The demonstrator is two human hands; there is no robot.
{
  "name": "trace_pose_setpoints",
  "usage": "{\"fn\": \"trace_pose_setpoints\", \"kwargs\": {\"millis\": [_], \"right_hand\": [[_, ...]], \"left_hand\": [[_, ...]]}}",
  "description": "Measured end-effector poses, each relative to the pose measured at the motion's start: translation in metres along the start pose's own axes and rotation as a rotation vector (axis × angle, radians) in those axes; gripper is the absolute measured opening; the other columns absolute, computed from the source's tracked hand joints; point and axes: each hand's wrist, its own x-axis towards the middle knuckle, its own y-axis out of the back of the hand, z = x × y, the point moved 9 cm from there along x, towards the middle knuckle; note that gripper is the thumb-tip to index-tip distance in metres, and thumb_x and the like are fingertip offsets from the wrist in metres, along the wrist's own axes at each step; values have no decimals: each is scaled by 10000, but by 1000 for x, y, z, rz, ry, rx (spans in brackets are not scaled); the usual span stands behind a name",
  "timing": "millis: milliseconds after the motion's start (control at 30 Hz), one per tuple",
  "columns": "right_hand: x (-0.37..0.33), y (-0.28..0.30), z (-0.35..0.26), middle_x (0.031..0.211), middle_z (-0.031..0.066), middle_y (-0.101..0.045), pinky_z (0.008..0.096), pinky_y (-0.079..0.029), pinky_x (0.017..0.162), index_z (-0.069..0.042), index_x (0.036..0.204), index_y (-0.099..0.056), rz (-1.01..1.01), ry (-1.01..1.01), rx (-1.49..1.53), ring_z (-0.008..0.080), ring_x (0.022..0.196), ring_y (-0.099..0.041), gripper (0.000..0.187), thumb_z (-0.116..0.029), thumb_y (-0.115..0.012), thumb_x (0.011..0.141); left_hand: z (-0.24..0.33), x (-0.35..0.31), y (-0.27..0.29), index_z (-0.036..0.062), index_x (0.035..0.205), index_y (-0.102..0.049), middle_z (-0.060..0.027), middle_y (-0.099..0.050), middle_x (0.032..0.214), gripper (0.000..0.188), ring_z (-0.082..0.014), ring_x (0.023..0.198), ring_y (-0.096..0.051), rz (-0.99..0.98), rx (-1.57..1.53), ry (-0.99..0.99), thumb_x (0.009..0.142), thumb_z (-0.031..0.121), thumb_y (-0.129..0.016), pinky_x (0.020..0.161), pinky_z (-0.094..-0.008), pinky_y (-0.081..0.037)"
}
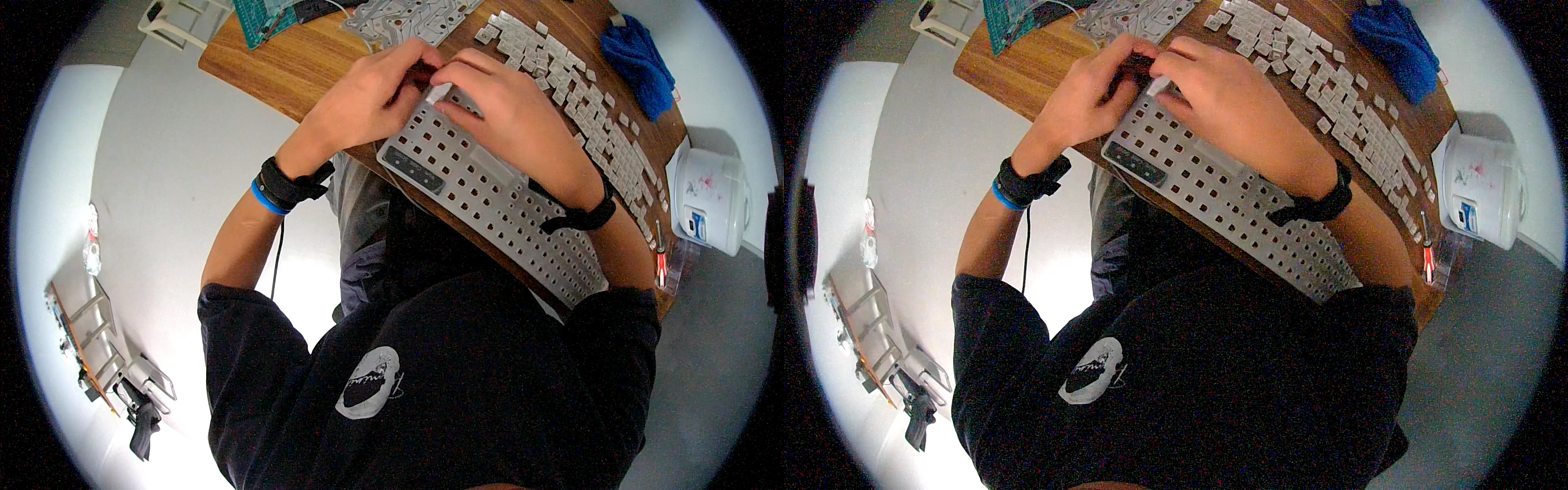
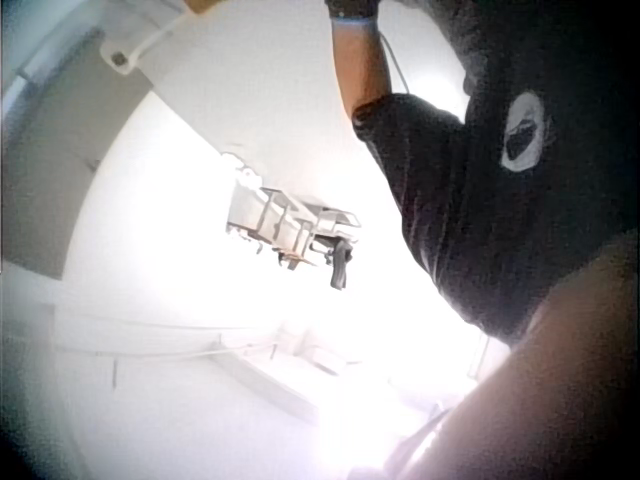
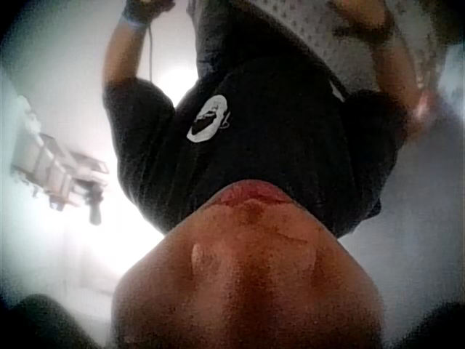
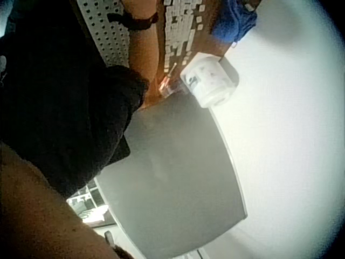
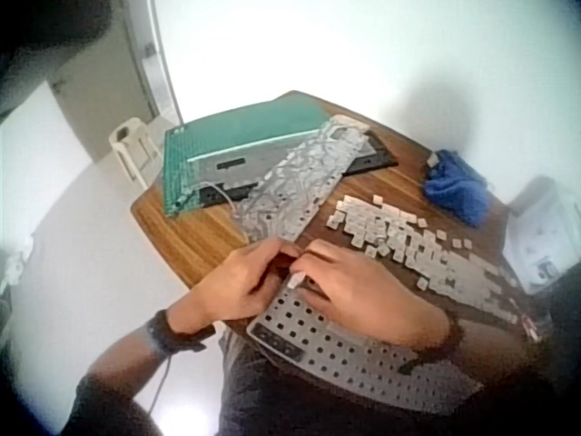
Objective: The person wipes a white keyboard base with a blue cloth, then installs white keycaps one by one. They repeatedly wipe the keycaps with the cloth before placing them into the keyboard. The task continues with methodical placement of keycaps across the keyboard surface.
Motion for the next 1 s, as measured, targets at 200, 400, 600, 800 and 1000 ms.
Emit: {"fn": "trace_pose_setpoints", "kwargs": {"millis": [200,400,600,800,1000], "right_hand": [[2,3,-4,1046,158,-673,515,-580,849,-40,1096,-709,8,21,-79,396,1012,-701,211,-167,-773,940],[5,5,-12,1050,171,-670,524,-563,854,-22,1073,-679,0,72,-79,411,1017,-688,162,-125,-727,958],[7,5,-19,1066,188,-673,522,-560,859,1,1039,-651,-27,131,-110,416,1022,-684,145,-108,-659,944],[5,4,-30,1114,180,-687,502,-590,844,9,1022,-655,13,161,-191,399,1030,-695,154,-109,-630,927],[1,5,-39,1153,161,-686,483,-604,834,6,1052,-661,97,264,-289,374,1019,-692,182,-116,-631,919]], "left_hand": [[1,-1,-2,65,1367,-593,-195,-736,1116,497,-416,1025,-737,-3,-1,-77,882,-38,-619,878,-470,-595],[1,-3,-5,69,1380,-573,-206,-719,1105,565,-408,1021,-728,-27,-5,-76,829,-19,-656,861,-464,-591],[6,-2,-3,44,1308,-563,-194,-664,1087,511,-397,989,-704,-41,-1,-46,821,-26,-702,843,-452,-586],[4,-5,-4,37,1277,-556,-196,-640,1085,495,-390,960,-682,-51,-10,-18,817,-22,-731,800,-451,-576],[3,-6,-4,40,1277,-545,-189,-639,1048,490,-391,900,-678,-43,-10,-16,829,-5,-739,770,-449,-570]]}}
